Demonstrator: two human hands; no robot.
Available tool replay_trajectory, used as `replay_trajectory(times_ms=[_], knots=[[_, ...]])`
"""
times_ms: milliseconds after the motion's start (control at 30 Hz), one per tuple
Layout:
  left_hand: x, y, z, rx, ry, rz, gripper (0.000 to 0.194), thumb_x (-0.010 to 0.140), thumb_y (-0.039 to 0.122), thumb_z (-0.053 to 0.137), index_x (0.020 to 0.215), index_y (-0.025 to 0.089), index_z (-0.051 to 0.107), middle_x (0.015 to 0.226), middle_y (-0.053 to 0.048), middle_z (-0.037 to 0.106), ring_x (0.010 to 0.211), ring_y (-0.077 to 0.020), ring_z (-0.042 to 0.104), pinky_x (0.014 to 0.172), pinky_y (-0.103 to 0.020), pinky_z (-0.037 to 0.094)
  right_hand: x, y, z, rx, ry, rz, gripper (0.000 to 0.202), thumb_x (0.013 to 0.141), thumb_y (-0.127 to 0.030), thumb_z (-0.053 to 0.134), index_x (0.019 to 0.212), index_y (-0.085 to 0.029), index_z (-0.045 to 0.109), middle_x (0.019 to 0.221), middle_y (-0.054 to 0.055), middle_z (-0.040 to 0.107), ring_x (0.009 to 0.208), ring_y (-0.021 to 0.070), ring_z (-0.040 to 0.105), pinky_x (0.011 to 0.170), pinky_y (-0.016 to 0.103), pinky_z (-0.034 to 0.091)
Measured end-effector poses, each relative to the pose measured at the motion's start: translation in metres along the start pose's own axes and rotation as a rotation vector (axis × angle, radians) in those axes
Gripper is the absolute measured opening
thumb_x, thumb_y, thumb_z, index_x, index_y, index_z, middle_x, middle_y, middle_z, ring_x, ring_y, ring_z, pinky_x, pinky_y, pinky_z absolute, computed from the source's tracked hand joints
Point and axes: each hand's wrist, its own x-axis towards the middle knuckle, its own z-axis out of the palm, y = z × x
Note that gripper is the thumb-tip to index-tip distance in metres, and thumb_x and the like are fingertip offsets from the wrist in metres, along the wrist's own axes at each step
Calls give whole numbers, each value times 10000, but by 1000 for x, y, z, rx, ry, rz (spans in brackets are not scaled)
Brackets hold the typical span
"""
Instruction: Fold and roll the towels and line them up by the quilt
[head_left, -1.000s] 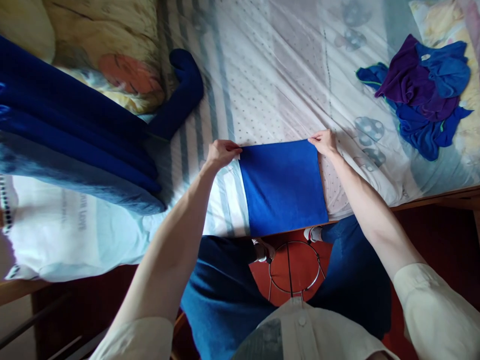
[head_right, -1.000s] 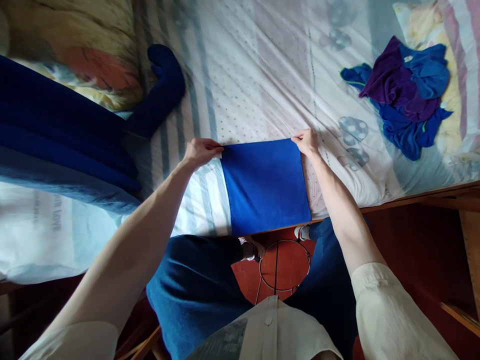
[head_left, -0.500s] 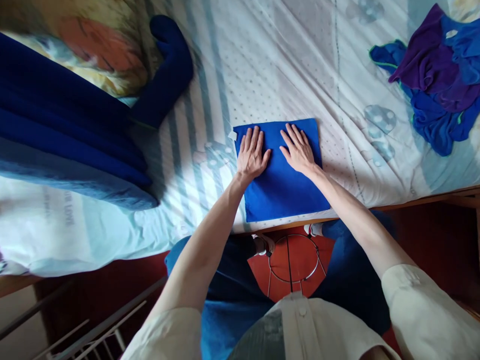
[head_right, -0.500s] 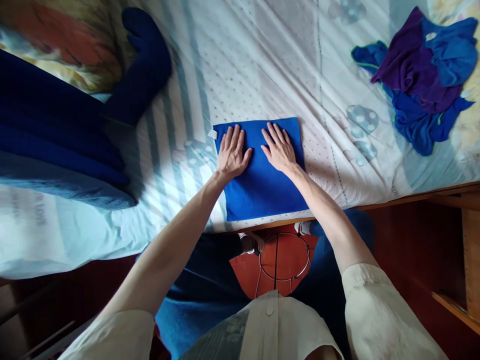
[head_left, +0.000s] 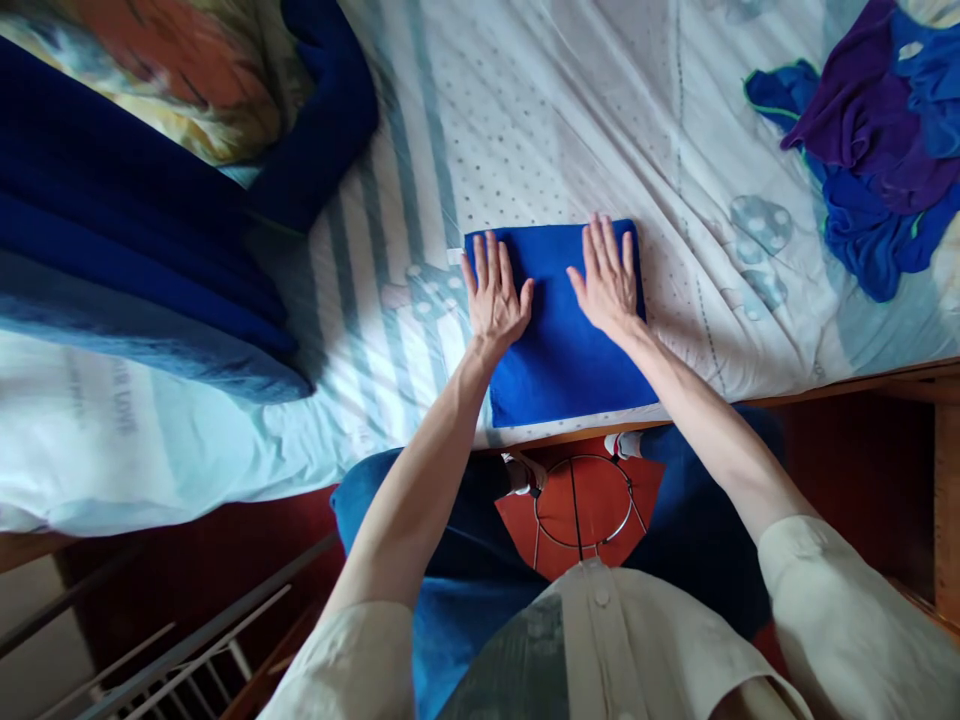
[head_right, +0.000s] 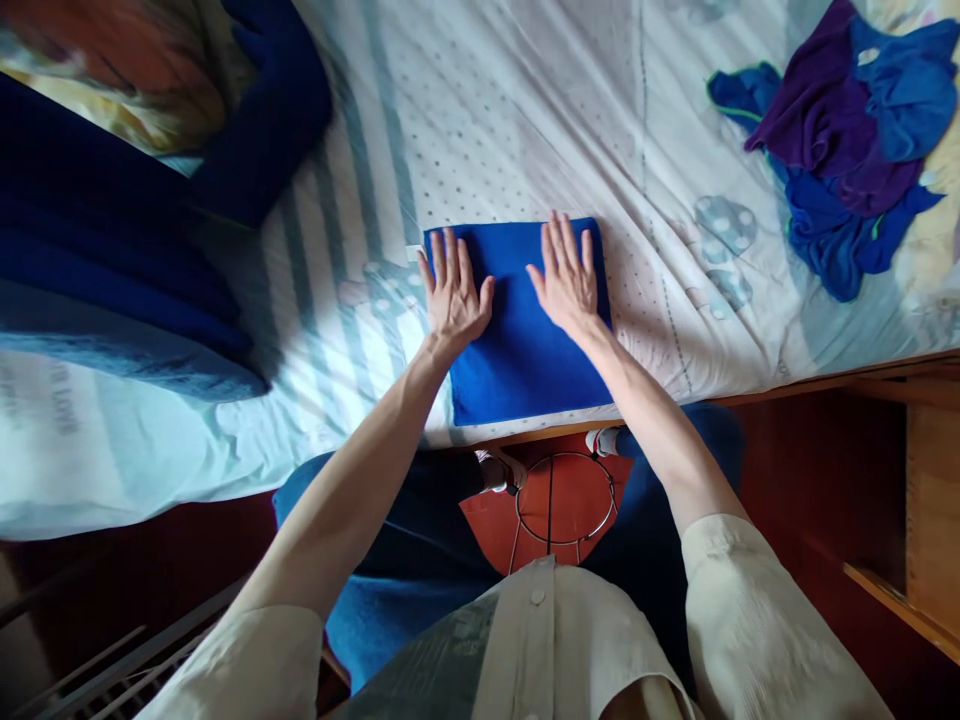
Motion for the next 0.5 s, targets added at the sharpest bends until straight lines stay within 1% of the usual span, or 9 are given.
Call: replay_trajectory(times_ms=[67,133,200,267,300,367,400,467,500], knots=[[-24,17,7,0,-29,23,771,1052,546,378,1663,83,292,1765,-160,179,1656,-290,14,1337,-524,-28,-19,-28,5,40,-41,-41,652,1104,-346,295,1662,-13,235,1761,182,199,1661,275,97,1351,557,26],[-57,30,13,10,-51,9,719,1064,498,349,1662,102,309,1764,-146,191,1655,-280,43,1342,-522,9,-44,-39,13,94,-80,-26,624,1094,-304,285,1660,-41,268,1756,161,233,1659,244,120,1357,532,46],[-91,35,14,32,-65,-29,682,1064,460,348,1660,130,332,1760,-131,214,1654,-275,88,1347,-513,44,-69,-29,20,123,-85,19,622,1088,-300,288,1660,-56,287,1744,159,274,1656,240,143,1358,531,66],[-120,32,9,51,-46,-72,669,1060,437,359,1661,144,341,1755,-126,232,1651,-274,115,1350,-504,63,-89,-7,22,122,-60,56,630,1084,-311,304,1665,-68,284,1742,160,277,1655,248,147,1357,540,72],[-130,28,6,58,-30,-94,670,1059,431,361,1663,142,336,1754,-129,235,1651,-273,119,1350,-503,63,-96,5,22,113,-51,68,636,1083,-316,313,1670,-74,276,1744,161,271,1655,252,148,1355,546,71],[-140,22,1,74,6,-142,681,1060,425,354,1669,122,310,1753,-145,229,1652,-274,111,1349,-511,48,-107,18,19,84,-39,110,649,1083,-320,324,1679,-73,250,1749,171,247,1655,268,144,1350,569,66],[-142,20,0,83,19,-162,689,1062,423,348,1672,108,293,1753,-155,221,1653,-276,102,1347,-520,38,-111,18,18,67,-34,138,657,1084,-322,327,1682,-66,233,1752,180,228,1656,280,136,1345,586,62],[-144,24,0,101,27,-168,703,1063,424,342,1674,84,269,1754,-172,204,1655,-284,83,1345,-537,27,-120,6,18,42,-30,168,672,1086,-326,335,1689,-60,201,1758,190,187,1659,300,108,1334,615,52],[-146,29,1,108,15,-143,705,1063,427,345,1673,83,270,1754,-173,200,1655,-287,75,1345,-541,30,-127,-5,19,39,-41,147,677,1085,-326,343,1693,-72,192,1762,181,173,1661,301,93,1333,618,50]])
